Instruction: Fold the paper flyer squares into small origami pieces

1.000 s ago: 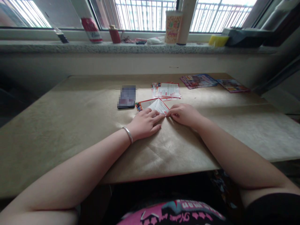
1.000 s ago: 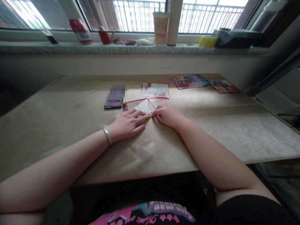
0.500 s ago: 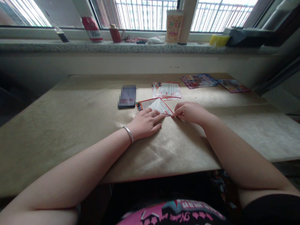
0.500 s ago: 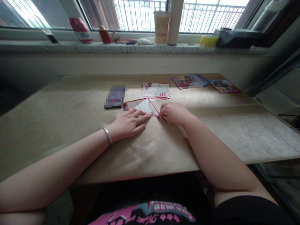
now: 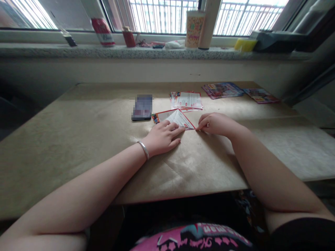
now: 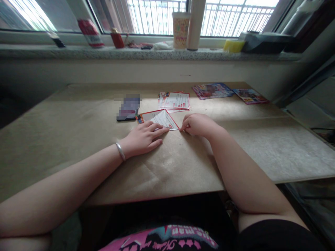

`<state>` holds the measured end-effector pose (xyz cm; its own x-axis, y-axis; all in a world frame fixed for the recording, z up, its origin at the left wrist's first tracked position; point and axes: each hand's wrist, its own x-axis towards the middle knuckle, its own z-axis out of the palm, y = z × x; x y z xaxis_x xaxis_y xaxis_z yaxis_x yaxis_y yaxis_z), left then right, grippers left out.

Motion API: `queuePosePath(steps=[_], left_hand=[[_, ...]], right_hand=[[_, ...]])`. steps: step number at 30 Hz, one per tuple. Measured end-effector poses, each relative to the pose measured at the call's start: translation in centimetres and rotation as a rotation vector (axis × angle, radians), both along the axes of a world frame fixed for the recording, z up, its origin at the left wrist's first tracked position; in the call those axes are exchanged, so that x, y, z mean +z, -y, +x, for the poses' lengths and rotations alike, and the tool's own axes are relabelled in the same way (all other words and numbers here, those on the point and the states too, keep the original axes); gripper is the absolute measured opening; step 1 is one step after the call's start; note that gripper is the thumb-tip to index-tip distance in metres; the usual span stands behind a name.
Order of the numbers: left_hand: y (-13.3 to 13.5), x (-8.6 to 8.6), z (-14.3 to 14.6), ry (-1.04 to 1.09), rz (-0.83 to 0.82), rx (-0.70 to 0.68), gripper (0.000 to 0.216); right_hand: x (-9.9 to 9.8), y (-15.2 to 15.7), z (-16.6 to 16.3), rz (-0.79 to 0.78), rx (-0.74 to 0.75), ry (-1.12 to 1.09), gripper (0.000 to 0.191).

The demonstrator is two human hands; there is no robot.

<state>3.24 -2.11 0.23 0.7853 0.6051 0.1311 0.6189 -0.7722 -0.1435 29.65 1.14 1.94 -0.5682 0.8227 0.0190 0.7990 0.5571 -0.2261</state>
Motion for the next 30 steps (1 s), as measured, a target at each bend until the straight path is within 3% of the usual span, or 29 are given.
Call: queuePosePath(steps=[3,6,8,12,30], left_hand=[[0.0,0.0,0.0,-0.005,0.008,0.001,0.05],[0.0,0.0,0.0,-0.005,0.012,0.001,0.05],[0.0,0.0,0.0,-0.005,0.014,-0.005,0.05],[0.0,0.0,-0.1,-0.001,0.021,-0.013,0.051],[-0.4,-0.1,0.0,0.041,0.025,-0.038,0.044]], right_hand=[[-0.5,-0.3,0.0,0.001,-0.019,-0.097,0.029],[-1.0,-0.2,-0.7,0.117,-0.031,-0.228,0.03],[-1.2,0.1,-1.4,0.171,0.056,-0.262,0.032],[-1.2,0.7,-2.7,0.198,0.156,-0.13,0.03],[-0.5,1.4,-4.0,0.324,0.147,0.136,0.024]])
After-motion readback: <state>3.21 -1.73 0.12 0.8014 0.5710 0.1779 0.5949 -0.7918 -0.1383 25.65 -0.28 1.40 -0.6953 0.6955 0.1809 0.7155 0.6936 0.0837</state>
